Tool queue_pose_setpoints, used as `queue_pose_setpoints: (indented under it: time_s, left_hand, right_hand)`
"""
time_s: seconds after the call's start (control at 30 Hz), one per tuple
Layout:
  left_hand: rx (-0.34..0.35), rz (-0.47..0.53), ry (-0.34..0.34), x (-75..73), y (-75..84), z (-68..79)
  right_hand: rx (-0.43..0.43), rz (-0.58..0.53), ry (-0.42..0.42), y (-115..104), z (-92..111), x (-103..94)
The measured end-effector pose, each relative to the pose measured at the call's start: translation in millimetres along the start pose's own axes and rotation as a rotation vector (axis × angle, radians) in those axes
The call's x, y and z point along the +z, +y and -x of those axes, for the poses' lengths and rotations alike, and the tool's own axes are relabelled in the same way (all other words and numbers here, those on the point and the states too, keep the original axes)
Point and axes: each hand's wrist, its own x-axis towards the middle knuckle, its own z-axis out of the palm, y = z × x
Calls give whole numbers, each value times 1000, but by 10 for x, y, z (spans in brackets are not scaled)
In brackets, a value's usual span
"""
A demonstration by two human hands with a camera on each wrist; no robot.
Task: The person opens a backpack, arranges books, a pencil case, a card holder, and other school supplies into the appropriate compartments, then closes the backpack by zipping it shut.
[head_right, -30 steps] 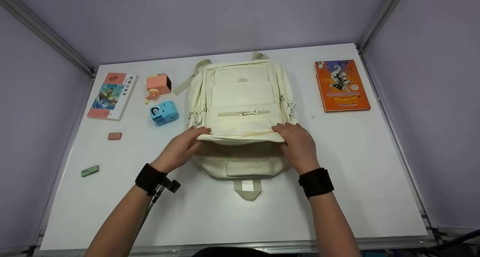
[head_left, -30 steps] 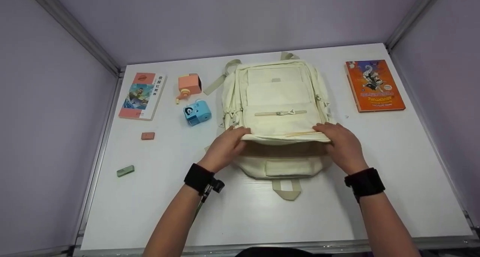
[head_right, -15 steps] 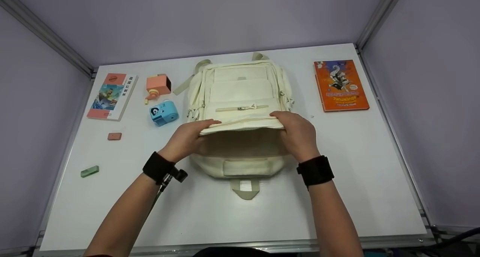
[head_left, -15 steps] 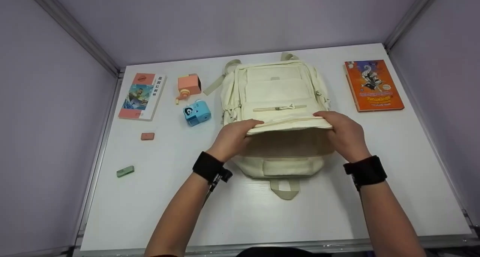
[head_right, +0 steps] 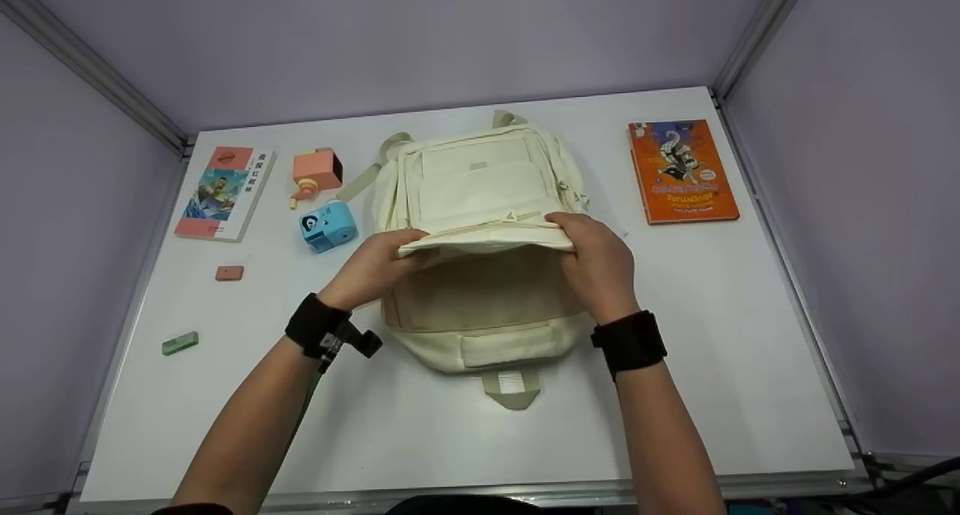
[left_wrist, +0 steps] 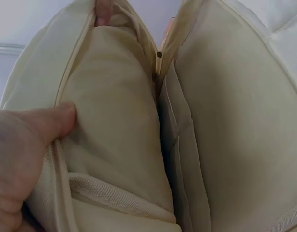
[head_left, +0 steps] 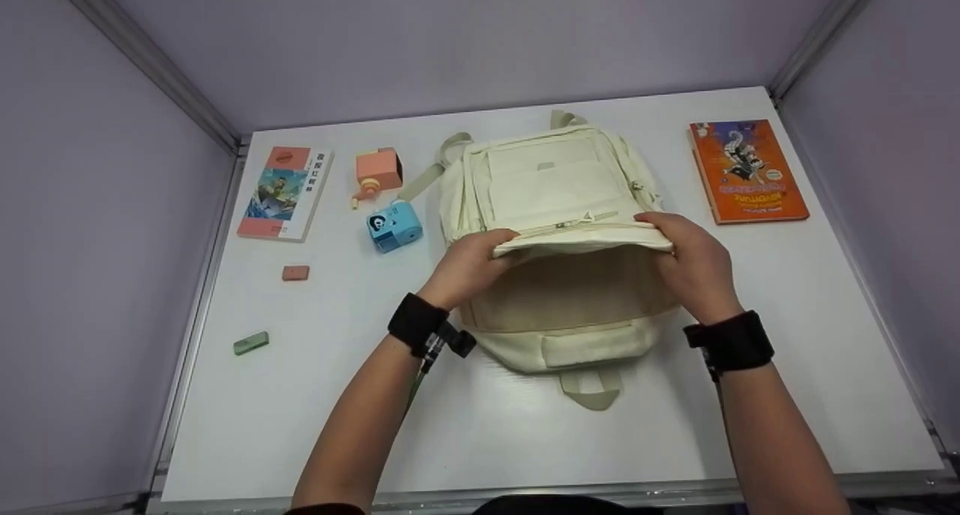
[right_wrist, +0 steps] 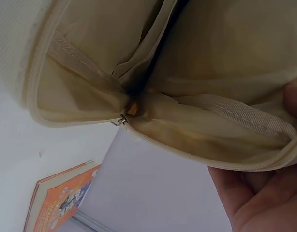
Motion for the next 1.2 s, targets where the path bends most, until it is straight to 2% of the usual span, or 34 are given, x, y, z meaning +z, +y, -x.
queue_pose_setpoints:
  time_s: [0.17, 0.33, 0.47, 0.53, 0.67, 0.8, 0.9, 0.97, 1.03, 1.1, 1.2]
  left_hand:
    - [-11, 65, -85, -30, -44, -51]
    - [12, 60, -163, -36, -63, -71]
    - [22, 74, -195, 5, -84, -94]
    - [21, 76, -180, 24, -95, -110]
    - [-10, 93, -93, 42, -100, -144]
    - [-48, 133, -20, 36, -84, -158]
    - [-63, 160, 2, 30, -72, -149]
    - [-71, 175, 7, 29, -76, -138]
    - [-75, 185, 6, 34, -76, -126]
    - [-78, 192, 2, 44, -73, -118]
    - [-76, 191, -5, 67, -64, -114]
  right_hand:
    - [27, -27, -46, 46, 6, -12]
    - [92, -49, -127, 83, -17, -55]
    - [150, -51, -162, 105, -45, -83]
    - [162, -58, -172, 118, -57, -91]
    - [158, -118, -212, 159, -71, -109]
    - [153, -290, -261, 251, -40, -168]
    - [206, -428, -220, 351, -13, -225]
    - [263, -461, -152, 444, -28, -241]
    - [337, -421, -84, 570, -56, -245]
    - [408, -324, -43, 740, -91, -247]
    - [460, -141, -52, 1050, -139, -225]
